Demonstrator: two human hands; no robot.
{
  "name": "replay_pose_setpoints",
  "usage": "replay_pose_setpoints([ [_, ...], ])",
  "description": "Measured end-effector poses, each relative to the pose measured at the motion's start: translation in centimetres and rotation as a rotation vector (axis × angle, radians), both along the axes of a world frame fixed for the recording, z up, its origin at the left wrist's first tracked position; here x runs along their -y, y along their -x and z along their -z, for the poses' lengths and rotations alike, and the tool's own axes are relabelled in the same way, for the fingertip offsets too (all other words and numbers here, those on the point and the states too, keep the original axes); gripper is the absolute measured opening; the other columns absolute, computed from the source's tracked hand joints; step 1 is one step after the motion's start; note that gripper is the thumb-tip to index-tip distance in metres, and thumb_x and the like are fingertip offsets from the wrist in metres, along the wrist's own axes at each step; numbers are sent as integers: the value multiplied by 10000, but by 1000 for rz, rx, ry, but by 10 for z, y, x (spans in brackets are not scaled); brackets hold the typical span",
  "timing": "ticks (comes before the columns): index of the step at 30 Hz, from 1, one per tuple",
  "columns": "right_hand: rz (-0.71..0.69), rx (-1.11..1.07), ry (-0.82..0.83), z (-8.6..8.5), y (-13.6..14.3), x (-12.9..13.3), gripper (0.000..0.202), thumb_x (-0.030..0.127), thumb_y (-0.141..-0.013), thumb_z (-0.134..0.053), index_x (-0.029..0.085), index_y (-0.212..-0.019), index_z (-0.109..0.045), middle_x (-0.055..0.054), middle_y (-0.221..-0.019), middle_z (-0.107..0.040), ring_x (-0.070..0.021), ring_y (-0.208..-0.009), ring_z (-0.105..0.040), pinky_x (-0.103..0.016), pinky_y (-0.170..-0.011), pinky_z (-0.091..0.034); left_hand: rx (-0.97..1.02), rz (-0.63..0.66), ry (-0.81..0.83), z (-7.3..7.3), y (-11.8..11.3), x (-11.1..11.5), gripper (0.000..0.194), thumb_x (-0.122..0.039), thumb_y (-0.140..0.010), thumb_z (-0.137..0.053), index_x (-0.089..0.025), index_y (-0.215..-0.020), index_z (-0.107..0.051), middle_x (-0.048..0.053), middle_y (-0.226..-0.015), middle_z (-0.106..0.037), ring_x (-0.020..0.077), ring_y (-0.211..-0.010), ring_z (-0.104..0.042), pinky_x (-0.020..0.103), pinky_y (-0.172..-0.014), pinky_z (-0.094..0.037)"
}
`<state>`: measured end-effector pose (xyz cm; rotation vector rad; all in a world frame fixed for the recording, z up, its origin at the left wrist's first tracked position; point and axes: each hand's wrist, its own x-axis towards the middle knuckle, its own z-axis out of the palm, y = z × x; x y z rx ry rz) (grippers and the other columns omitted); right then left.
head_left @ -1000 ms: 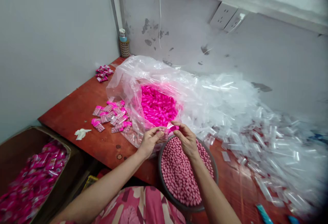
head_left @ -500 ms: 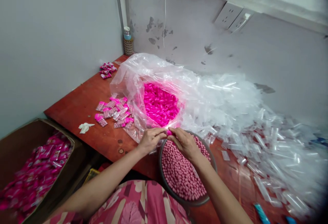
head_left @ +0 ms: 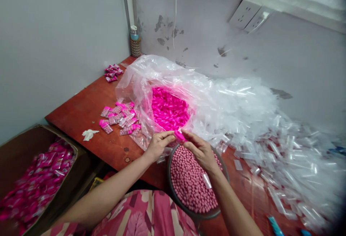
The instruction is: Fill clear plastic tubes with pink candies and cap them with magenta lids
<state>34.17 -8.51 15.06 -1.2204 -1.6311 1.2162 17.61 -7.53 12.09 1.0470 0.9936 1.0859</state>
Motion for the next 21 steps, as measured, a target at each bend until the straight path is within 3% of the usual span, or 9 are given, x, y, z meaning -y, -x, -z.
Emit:
replay_pose_setpoints([
  [3, 56, -363, 272, 3, -3, 8, 331, 279, -741, -575, 281, -1070, -541, -25, -1087, -574, -187, -932, -562, -366, -833, -432, 127, -44, 130, 1, 0, -1, 299, -297, -710, -576, -133, -954, -632, 60, -887, -670, 170, -778, -606, 276, -726, -464],
  [6, 143, -522, 355, 9, -6, 12, 236, 294, -695, -625, 234, -923, -621, -30, -947, -628, -176, -831, -590, -361, -796, -449, 32, -19, 102, 5, 4, 1, 292, -298, -692, -593, -134, -928, -648, 58, -861, -678, 173, -762, -610, 277, -709, -471],
  [9, 166, -587, 413, 7, -6, 10, 221, 342, -699, -611, 203, -868, -638, -48, -907, -631, -185, -851, -575, -367, -771, -459, -110, 36, -26, 6, 7, 5, 271, -276, -693, -591, -145, -923, -653, 57, -866, -680, 178, -770, -615, 281, -720, -475],
  [12, 72, -606, 543, -2, -3, 8, 242, 345, -735, -570, 183, -904, -629, -63, -922, -623, -191, -886, -561, -386, -775, -456, -172, 104, -145, 2, 6, 10, 238, -257, -710, -572, -157, -907, -660, 58, -902, -674, 184, -823, -613, 285, -766, -468],
  [16, -9, -616, 673, -9, 6, 9, 237, 316, -753, -553, 161, -920, -619, -52, -817, -640, -176, -813, -586, -396, -760, -463, -159, 146, -193, -6, 4, 13, 240, -237, -727, -553, -166, -935, -649, 54, -934, -665, 182, -852, -612, 281, -785, -468],
  [21, 47, -630, 671, -4, 15, 9, 152, 271, -715, -601, 147, -798, -633, -25, -713, -632, -140, -665, -593, -366, -713, -482, -168, 120, -228, -7, 7, 14, 224, -213, -727, -555, -174, -924, -655, 44, -914, -672, 170, -811, -622, 256, -753, -476],
])
